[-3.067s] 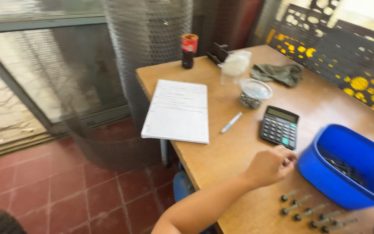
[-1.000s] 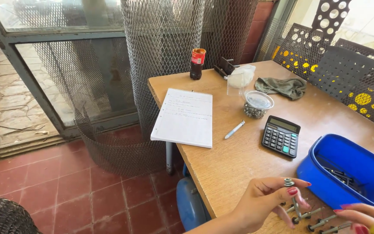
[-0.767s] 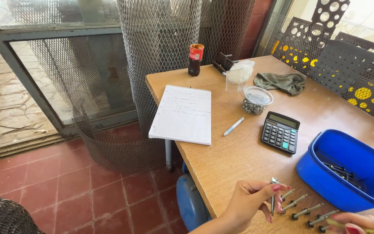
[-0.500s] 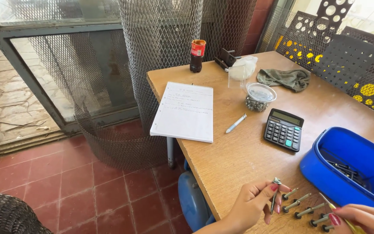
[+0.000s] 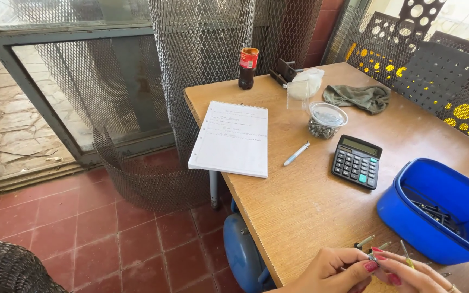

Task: Assembling small bolts by attaching components using a manual screwdriver on a workshop table.

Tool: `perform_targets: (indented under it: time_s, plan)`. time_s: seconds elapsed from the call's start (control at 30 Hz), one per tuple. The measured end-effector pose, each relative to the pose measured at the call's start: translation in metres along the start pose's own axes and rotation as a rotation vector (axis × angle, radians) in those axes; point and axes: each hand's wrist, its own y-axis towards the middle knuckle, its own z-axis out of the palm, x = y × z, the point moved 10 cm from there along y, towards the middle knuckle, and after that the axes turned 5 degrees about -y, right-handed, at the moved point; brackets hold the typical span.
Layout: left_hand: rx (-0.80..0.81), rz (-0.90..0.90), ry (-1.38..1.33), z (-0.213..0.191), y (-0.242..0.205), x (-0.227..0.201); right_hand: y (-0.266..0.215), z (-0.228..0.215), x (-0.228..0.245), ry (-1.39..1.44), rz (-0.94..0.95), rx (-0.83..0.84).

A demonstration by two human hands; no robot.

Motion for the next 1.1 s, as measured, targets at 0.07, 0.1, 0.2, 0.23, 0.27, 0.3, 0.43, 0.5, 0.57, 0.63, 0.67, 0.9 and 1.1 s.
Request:
perform_targets:
  time_s: [0.07, 0.1, 0.2, 0.23, 0.27, 0.3, 0.43, 0.5, 0.57, 0.63, 0.67, 0.9, 1.1]
  plan:
    - [0.021, 0.019, -0.049, 0.003, -0.001, -0.001, -0.06, -0.063, 0.129, -0.135, -0.306, -0.761]
    - [0.021, 0.018, -0.05, 0.004, -0.002, -0.003, -0.061, -0.062, 0.131, -0.135, -0.304, -0.76]
    - [0.041, 0.015, -0.059, 0.006, -0.007, -0.009, -0.061, -0.064, 0.131, -0.107, -0.207, -0.788]
    - [0.038, -0.025, -0.053, 0.005, -0.009, -0.006, -0.063, -0.065, 0.137, -0.085, -0.219, -0.799]
    - [0.034, -0.065, -0.046, 0.004, -0.011, -0.003, -0.065, -0.066, 0.143, -0.063, -0.231, -0.81]
    - [0.034, -0.066, -0.046, 0.003, -0.011, -0.002, -0.066, -0.064, 0.143, -0.062, -0.231, -0.81]
    - [0.026, -0.122, -0.053, 0.002, -0.013, 0.0, -0.068, -0.059, 0.154, -0.096, -0.392, -0.796]
    - [0.022, -0.155, -0.105, 0.003, -0.014, 0.003, -0.066, -0.056, 0.151, -0.122, -0.39, -0.791]
    - [0.01, -0.117, -0.07, 0.0, -0.012, 0.005, -0.068, -0.057, 0.145, -0.141, -0.349, -0.871]
    - [-0.014, -0.097, -0.095, 0.0, -0.011, 0.01, -0.069, -0.055, 0.142, -0.119, -0.361, -0.82]
    - [-0.038, -0.078, -0.121, -0.001, -0.012, 0.012, -0.068, -0.052, 0.14, -0.097, -0.371, -0.769]
    - [0.01, -0.088, -0.152, 0.002, -0.013, 0.011, -0.068, -0.053, 0.142, -0.098, -0.32, -0.93]
    - [-0.115, -0.074, -0.244, 0.001, -0.013, 0.015, -0.064, -0.051, 0.161, -0.23, -0.367, -0.962]
